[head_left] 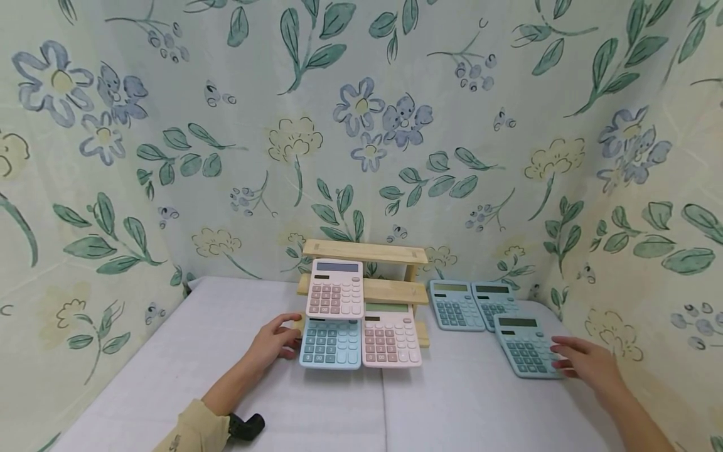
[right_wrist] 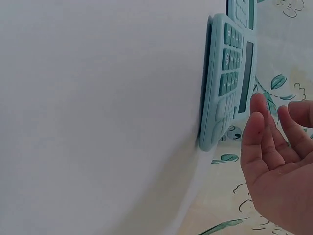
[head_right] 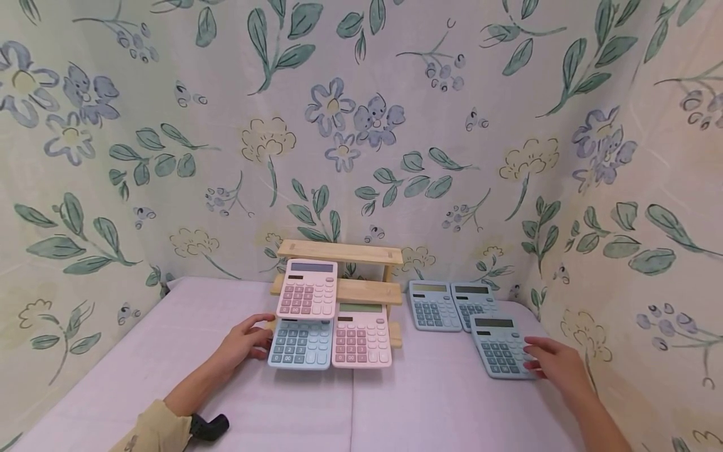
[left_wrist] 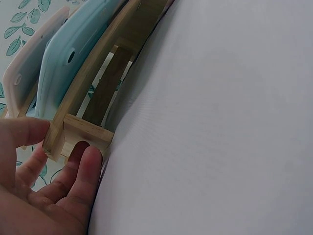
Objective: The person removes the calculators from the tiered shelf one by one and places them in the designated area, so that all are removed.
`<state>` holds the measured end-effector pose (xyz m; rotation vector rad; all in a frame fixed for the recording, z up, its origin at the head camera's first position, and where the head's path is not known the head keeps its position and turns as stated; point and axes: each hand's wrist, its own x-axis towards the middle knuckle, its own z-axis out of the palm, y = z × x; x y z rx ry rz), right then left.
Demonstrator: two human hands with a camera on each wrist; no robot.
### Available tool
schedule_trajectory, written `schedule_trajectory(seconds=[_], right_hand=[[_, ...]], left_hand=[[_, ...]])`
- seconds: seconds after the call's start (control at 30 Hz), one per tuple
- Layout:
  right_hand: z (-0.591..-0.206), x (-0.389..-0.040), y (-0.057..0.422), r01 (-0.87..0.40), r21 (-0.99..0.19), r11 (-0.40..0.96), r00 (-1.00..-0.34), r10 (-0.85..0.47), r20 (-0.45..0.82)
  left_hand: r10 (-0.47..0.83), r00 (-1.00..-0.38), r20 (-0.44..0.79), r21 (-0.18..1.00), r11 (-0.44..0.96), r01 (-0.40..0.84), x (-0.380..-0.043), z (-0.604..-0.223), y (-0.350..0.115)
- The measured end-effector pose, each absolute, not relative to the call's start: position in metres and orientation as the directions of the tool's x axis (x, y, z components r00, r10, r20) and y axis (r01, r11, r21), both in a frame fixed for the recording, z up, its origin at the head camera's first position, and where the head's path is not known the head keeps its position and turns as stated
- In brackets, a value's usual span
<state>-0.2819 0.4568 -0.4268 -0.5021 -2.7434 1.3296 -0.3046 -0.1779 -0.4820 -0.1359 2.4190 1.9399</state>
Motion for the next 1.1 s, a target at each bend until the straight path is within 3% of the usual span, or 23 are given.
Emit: schedule_trajectory(seconds=[1.1], right_hand=[[-0.398,-0.272,0.371,0.094,-0.918,0.385,-0.995,0.065,-0.075]], left_hand=[[-0.059,-0.993,-0.098,0.971,0.214,-0.109,-0.306,-0.482,-0.177]])
